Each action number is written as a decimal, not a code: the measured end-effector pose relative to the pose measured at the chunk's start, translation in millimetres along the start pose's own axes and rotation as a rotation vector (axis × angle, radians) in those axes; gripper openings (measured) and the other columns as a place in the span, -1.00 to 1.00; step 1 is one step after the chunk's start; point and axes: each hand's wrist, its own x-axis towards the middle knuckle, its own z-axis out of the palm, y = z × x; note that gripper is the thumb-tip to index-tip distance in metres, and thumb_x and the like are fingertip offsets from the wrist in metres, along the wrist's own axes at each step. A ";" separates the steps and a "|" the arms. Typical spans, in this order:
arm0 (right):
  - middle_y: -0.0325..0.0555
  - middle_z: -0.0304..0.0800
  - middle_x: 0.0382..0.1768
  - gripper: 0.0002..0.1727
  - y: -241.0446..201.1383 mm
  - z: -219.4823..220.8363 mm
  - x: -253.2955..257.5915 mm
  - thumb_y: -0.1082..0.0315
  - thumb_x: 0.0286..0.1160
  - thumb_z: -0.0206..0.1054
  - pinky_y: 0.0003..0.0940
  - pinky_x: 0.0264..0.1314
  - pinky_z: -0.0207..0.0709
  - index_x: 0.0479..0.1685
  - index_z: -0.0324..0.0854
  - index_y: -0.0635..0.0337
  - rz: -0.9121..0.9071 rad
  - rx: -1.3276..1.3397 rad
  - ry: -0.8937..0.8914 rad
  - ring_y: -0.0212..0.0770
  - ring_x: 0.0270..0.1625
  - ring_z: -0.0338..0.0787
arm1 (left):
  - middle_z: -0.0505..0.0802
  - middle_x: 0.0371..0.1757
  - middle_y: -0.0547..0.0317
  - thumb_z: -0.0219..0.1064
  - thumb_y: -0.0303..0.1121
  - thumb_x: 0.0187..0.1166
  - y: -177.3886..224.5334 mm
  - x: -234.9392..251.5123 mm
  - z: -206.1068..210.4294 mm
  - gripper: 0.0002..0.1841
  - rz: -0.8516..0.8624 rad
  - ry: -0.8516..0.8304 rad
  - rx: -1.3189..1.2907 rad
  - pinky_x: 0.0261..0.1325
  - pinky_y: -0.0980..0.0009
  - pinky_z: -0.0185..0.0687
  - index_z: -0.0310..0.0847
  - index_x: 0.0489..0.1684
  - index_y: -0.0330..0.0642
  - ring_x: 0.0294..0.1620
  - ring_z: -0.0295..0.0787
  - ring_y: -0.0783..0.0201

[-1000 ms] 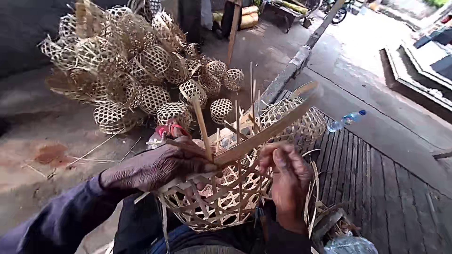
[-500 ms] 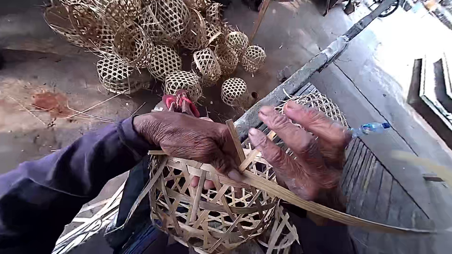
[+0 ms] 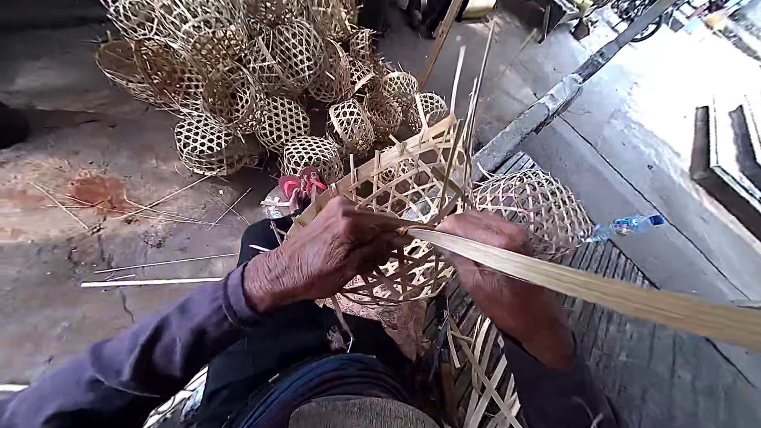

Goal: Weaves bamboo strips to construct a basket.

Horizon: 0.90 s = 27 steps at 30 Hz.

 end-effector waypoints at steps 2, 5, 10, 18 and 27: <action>-0.25 0.69 -0.51 -0.75 -0.7 20.0 -16.3 0.25 0.65 0.24 -0.47 -0.31 0.58 -0.32 0.77 0.14 0.144 0.178 -0.040 -0.42 -0.40 0.69 | 0.74 -0.58 0.44 0.19 -0.33 0.70 -12.1 -12.9 16.5 -0.73 -0.039 0.082 -0.072 -0.48 0.66 0.67 0.76 -0.34 -0.21 -0.58 0.67 0.64; -0.21 0.63 -0.60 -0.72 -5.3 53.5 -35.5 0.29 0.64 0.21 -0.39 -0.42 0.49 -0.36 0.77 0.19 0.247 0.247 -0.031 -0.34 -0.51 0.63 | 0.78 -0.59 0.35 0.14 -0.35 0.72 -19.8 -29.2 36.1 -0.70 -0.236 0.104 -0.312 -0.54 0.53 0.75 0.76 -0.35 -0.22 -0.61 0.73 0.51; -0.27 0.45 -0.68 -0.67 -14.4 67.2 -40.1 0.30 0.66 0.17 -0.44 -0.56 0.33 -0.53 0.64 0.16 0.253 0.267 -0.010 -0.36 -0.61 0.48 | 0.89 -0.42 0.44 0.14 -0.25 0.72 -30.2 -33.8 0.7 -0.69 -0.521 -0.224 -0.547 -0.30 0.66 0.74 0.84 -0.28 -0.05 -0.39 0.82 0.58; -0.25 0.48 -0.69 -0.70 -29.8 80.3 -42.1 0.28 0.63 0.21 -0.38 -0.54 0.39 -0.51 0.65 0.13 0.253 0.217 0.052 -0.30 -0.60 0.54 | 0.88 -0.31 0.41 0.31 -0.25 0.50 -14.8 21.4 -37.9 -0.73 -0.591 -0.454 -0.436 -0.25 0.69 0.67 0.78 0.06 -0.07 -0.30 0.79 0.59; -0.33 0.71 -0.43 -0.69 1.8 42.4 -47.9 0.24 0.75 0.15 -0.62 -0.38 0.54 -0.16 0.78 0.19 0.277 0.362 0.103 -0.53 -0.43 0.64 | 0.91 -0.37 0.25 0.43 -0.41 0.47 -10.2 -9.1 -14.0 -0.89 -0.486 -0.410 -0.394 -0.31 0.58 0.79 0.84 -0.17 -0.17 -0.38 0.85 0.45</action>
